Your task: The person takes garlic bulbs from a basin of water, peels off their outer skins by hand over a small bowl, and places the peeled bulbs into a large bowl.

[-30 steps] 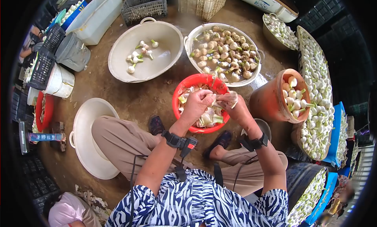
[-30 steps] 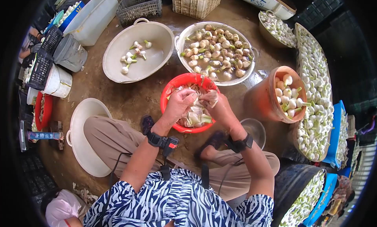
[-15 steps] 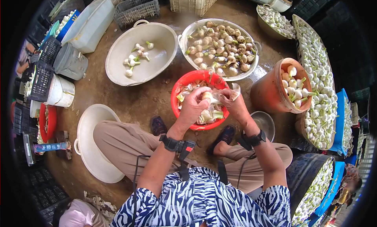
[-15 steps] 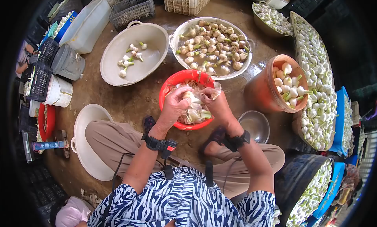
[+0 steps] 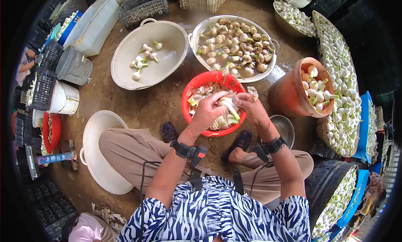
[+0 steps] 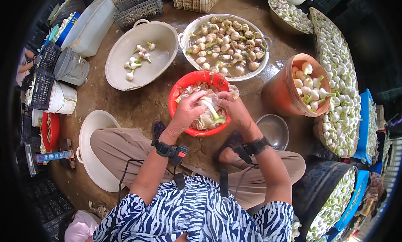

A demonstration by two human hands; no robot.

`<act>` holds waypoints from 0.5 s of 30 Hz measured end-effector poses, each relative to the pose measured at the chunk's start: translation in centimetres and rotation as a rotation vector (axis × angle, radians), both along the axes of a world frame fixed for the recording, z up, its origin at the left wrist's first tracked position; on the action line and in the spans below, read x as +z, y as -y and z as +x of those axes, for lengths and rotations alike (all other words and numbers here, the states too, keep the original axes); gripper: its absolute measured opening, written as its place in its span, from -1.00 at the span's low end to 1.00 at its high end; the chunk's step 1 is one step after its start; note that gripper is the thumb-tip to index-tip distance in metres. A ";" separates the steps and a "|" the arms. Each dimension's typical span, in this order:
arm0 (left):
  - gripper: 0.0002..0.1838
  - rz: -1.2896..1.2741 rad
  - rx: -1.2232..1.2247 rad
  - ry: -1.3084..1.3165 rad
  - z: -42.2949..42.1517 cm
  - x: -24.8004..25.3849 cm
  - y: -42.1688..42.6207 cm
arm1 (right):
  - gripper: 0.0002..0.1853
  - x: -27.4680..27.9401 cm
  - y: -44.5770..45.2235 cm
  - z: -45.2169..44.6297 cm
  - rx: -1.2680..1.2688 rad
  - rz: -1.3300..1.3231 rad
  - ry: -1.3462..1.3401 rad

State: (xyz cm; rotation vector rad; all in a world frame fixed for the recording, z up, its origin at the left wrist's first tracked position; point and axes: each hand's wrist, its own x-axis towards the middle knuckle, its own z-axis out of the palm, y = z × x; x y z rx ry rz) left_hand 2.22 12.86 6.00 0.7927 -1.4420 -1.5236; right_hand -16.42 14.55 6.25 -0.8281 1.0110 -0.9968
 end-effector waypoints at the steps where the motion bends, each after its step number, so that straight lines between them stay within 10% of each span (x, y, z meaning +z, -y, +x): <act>1: -0.67 0.000 0.002 0.000 0.1 -0.7 0.3 | -0.86 -0.2 0.0 0.2 -0.024 -0.040 0.002; 10: -0.62 0.542 -0.344 -0.188 1.9 -0.6 1.7 | -0.85 3.0 0.8 -0.4 -0.382 -0.134 -0.328; 15: -0.62 0.718 -0.098 -0.660 1.9 -0.9 1.1 | -0.76 2.2 0.1 -0.4 0.140 -0.323 -1.131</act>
